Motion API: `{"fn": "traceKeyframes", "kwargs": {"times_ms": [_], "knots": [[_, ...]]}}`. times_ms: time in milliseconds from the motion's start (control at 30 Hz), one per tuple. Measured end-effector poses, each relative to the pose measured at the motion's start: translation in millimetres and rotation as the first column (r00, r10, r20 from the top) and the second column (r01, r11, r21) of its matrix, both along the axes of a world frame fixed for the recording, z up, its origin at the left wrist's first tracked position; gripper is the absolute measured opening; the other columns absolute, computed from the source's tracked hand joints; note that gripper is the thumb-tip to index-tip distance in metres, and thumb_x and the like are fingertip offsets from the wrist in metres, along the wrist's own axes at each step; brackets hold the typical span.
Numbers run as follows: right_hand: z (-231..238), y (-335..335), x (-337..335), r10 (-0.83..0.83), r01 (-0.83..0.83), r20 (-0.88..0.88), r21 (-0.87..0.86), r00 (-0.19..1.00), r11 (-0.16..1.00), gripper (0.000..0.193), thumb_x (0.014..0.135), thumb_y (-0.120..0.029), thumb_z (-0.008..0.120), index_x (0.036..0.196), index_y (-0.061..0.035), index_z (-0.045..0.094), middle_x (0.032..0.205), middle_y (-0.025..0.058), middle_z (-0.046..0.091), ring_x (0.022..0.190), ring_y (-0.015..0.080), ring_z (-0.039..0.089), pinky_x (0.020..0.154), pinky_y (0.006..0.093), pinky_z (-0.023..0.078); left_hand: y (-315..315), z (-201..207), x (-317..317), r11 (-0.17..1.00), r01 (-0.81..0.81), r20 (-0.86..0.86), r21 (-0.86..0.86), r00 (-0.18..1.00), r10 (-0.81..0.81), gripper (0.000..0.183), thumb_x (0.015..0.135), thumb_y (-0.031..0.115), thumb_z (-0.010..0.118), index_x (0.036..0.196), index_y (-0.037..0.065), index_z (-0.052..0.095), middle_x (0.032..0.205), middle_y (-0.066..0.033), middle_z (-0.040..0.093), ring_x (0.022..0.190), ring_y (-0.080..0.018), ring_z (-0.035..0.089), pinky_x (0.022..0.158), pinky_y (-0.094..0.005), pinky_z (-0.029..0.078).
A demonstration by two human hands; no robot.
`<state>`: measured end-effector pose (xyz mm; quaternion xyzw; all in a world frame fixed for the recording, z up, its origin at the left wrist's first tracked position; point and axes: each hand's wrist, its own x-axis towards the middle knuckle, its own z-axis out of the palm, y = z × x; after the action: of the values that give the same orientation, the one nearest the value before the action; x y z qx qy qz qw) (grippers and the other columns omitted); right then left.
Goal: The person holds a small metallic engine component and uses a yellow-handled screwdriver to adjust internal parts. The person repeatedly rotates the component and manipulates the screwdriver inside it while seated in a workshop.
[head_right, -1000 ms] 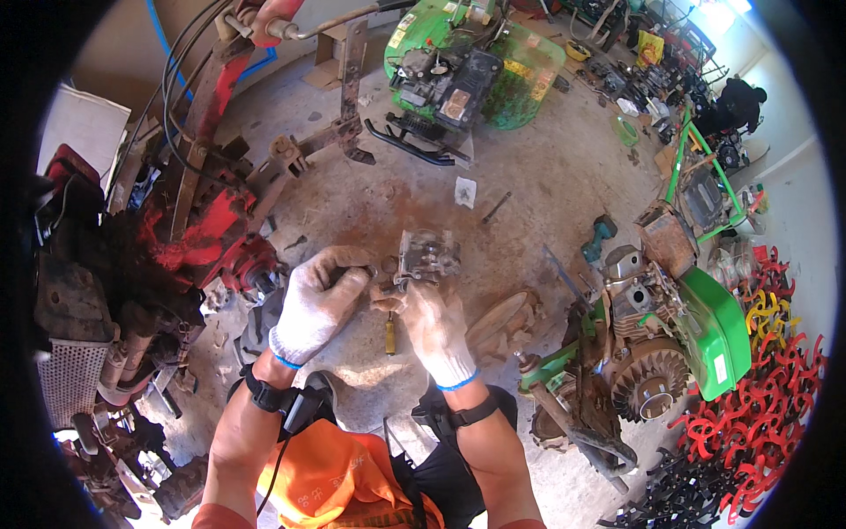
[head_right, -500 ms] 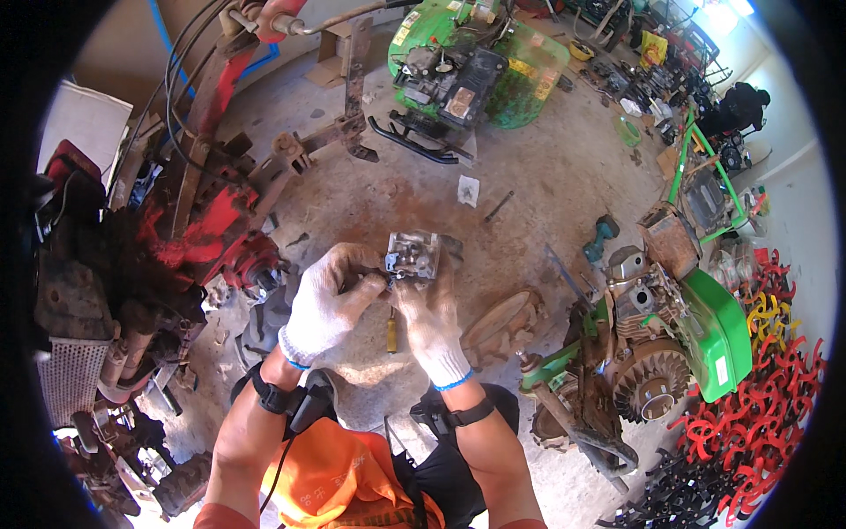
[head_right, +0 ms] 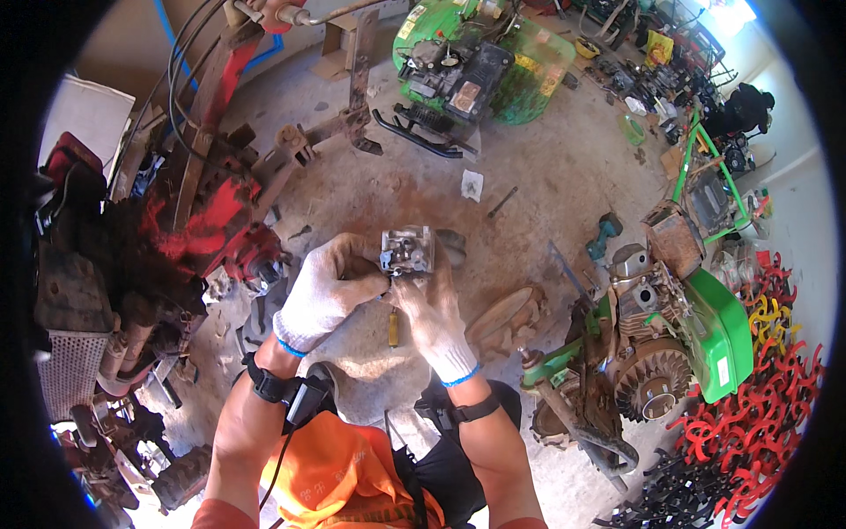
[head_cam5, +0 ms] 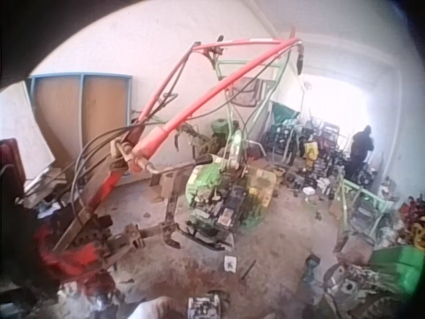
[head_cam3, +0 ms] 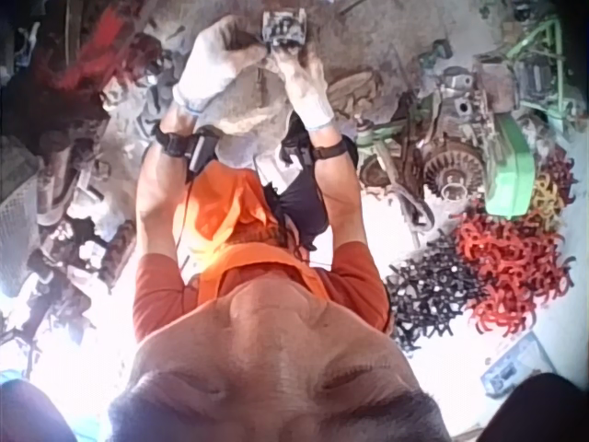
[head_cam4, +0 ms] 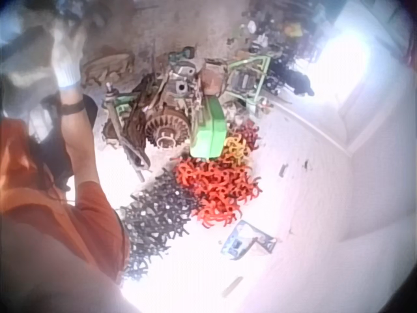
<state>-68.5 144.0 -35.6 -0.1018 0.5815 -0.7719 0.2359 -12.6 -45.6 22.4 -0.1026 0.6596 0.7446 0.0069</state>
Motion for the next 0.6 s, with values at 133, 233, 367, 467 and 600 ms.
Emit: {"fn": "traceKeyframes", "kwargs": {"times_ms": [133, 233, 367, 467, 600], "knots": [[1.8, -1.3, -1.0, 0.02, -0.021, -0.007, -0.038, 1.0, 0.999, 0.086, 0.104, -0.015, 0.071, 0.173, -0.0079, 0.021, 0.158, 0.0151, 0.052, 0.135, 0.0237, 0.06, 0.105, 0.0381, 0.059, 0.0, -0.2, -0.3, 1.0, -0.007, 0.005, 0.017, 1.0, 0.007, 0.032, 0.094, -0.005, 0.074, 0.124, -0.006, 0.064, 0.11, -0.0103, 0.075, 0.099, -0.0159, 0.073, 0.09, -0.0323, 0.06], [5.2, -2.2, -0.5, 0.035, -0.034, 0.024, -0.035, 0.999, 0.999, 0.087, 0.104, -0.011, 0.072, 0.174, -0.0089, 0.021, 0.158, 0.0136, 0.052, 0.136, 0.0227, 0.059, 0.106, 0.038, 0.058, 0.8, -0.9, -0.2, 1.0, -0.029, -0.014, -0.007, 0.999, 0.029, 0.032, 0.093, -0.005, 0.076, 0.124, -0.005, 0.064, 0.11, -0.0097, 0.075, 0.099, -0.0148, 0.073, 0.09, -0.032, 0.06], [11.8, -2.4, 2.4, 0.031, -0.027, 0.097, -0.038, 0.995, 0.999, 0.088, 0.103, -0.006, 0.072, 0.174, -0.0102, 0.02, 0.158, 0.0122, 0.052, 0.137, 0.0214, 0.058, 0.11, 0.0386, 0.055, 1.2, -0.7, 0.6, 0.998, -0.027, 0.011, 0.054, 1.0, 0.026, 0.033, 0.093, -0.004, 0.077, 0.124, -0.005, 0.065, 0.11, -0.0083, 0.075, 0.099, -0.0128, 0.072, 0.09, -0.0311, 0.06], [15.6, -3.4, 3.5, 0.038, -0.038, -0.026, 0.008, 0.999, 0.999, 0.091, 0.101, -0.003, 0.072, 0.174, -0.01, 0.018, 0.159, 0.0124, 0.051, 0.14, 0.0221, 0.056, 0.116, 0.0402, 0.051, 0.9, -0.1, 1.8, 0.999, -0.03, 0.043, 0.02, 0.999, 0.029, 0.032, 0.094, -0.004, 0.076, 0.124, -0.005, 0.065, 0.11, -0.0077, 0.075, 0.099, -0.0118, 0.071, 0.089, -0.03, 0.059], [16.9, -6.3, 4.2, 0.049, -0.045, -0.082, 0.05, 0.995, 0.998, 0.099, 0.097, 0.005, 0.071, 0.175, -0.0096, 0.012, 0.162, 0.013, 0.046, 0.145, 0.0242, 0.052, 0.121, 0.0425, 0.047, 0.8, -0.9, 3.7, 0.998, -0.051, 0.037, 0.027, 0.998, 0.05, 0.031, 0.094, -0.004, 0.076, 0.122, -0.005, 0.066, 0.11, -0.0072, 0.075, 0.098, -0.0112, 0.07, 0.089, -0.029, 0.059]]}}
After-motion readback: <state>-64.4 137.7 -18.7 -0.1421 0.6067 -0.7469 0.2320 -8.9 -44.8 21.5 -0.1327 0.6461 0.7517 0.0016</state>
